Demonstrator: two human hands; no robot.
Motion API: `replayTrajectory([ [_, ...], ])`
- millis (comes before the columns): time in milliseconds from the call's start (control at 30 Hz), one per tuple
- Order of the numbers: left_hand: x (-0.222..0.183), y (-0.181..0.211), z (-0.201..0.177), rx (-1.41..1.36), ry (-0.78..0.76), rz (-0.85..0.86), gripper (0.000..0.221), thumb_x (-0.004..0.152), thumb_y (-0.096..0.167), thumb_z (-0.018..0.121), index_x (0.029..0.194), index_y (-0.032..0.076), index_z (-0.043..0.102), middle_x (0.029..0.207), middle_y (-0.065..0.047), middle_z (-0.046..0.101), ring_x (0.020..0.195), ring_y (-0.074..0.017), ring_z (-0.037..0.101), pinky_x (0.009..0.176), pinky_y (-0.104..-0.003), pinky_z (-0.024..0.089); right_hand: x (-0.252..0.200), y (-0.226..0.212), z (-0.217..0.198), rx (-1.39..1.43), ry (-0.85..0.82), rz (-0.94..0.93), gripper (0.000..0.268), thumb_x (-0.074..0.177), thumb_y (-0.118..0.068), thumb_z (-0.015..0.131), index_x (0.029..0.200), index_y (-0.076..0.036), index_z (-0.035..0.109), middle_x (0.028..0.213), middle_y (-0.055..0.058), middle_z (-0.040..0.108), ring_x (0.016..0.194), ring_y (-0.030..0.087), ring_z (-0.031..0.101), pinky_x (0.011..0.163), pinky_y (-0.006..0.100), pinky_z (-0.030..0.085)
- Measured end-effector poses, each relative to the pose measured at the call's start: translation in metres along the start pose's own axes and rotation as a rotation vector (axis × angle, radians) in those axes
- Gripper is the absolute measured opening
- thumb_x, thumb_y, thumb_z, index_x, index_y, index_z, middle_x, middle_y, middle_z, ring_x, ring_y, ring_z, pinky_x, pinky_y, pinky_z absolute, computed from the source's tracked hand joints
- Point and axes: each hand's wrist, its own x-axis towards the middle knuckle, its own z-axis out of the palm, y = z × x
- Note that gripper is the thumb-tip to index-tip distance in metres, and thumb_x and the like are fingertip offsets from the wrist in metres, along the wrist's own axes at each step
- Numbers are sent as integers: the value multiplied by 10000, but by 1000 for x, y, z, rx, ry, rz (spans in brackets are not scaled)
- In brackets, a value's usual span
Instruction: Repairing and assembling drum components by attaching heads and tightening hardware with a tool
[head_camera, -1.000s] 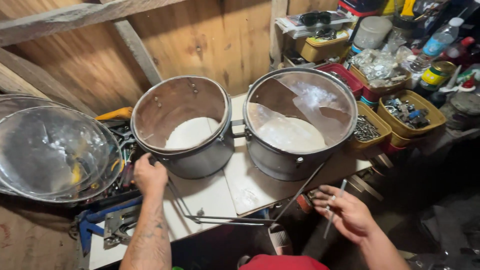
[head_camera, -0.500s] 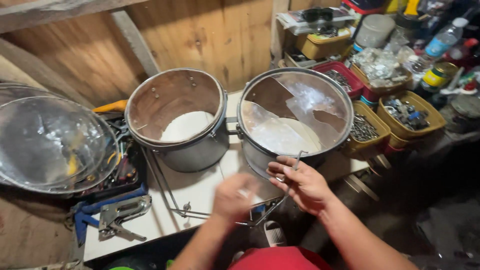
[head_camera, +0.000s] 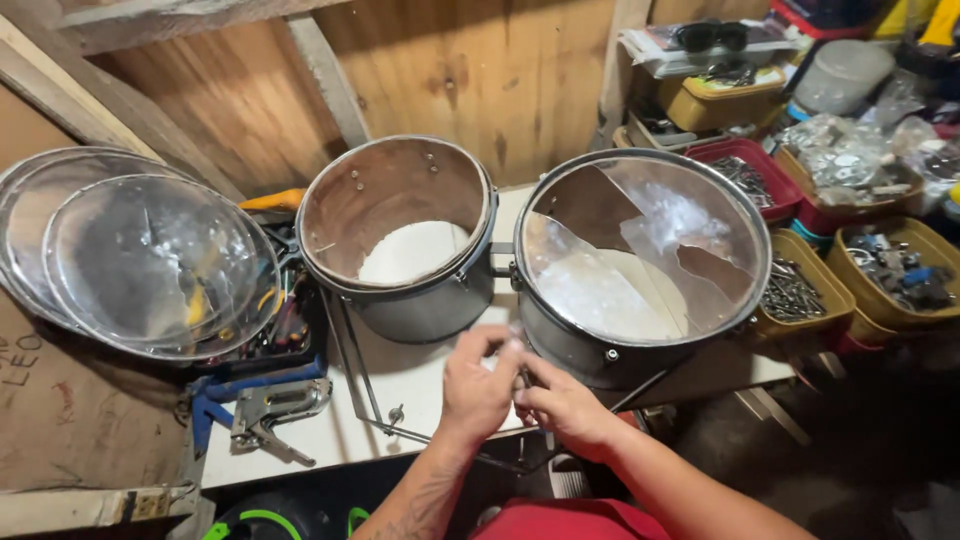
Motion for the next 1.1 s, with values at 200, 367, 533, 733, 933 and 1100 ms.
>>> replayTrajectory([
  [200,68,15,-9,-78,146,39,151,956,167,560,1064,98,639,895,-41,755,820,-159,695,798,-298,550,0,-7,-20,-484,25,-111,483,839,-306,728,1297,-157,689,739,-21,512,667,113,502,669,254,445],
  [367,120,-52,-1,467,-62,274,261,940,245,637,1144,131,751,1097,-60,781,1011,-249,725,949,-357,520,-16,-56,-80,-718,136,-207,321,833,-314,730,1118,-200,823,1081,-52,857,951,77,751,892,225,532],
  [533,133,-77,17,581,-124,326,216,910,183,676,1108,180,763,964,-38,744,904,-265,700,826,-372,537,-10,-94,-204,-1048,690,-479,230,916,-268,689,1094,-186,809,1048,-12,800,938,149,728,876,297,524],
  [733,139,-84,26,717,-52,471,186,825,191,709,1002,173,764,825,-53,689,762,-338,653,741,-459,506,12,-111,-264,-1070,708,-313,306,963,-332,702,1196,-154,791,1062,77,790,908,255,719,760,394,543],
  [933,149,-95,20,767,-163,397,241,847,164,670,1057,253,749,907,24,716,819,-299,663,795,-467,474,16,-136,-245,-1198,702,9,412,887,-538,593,1213,-361,772,1103,48,798,1044,382,720,839,477,564],
  [1100,156,-78,16,835,-271,403,371,725,111,623,1048,233,757,882,3,712,799,-327,636,768,-482,467,18,-120,-254,-1236,702,-69,402,882,-526,595,1196,-350,774,1140,54,784,1075,402,705,863,487,554],
])
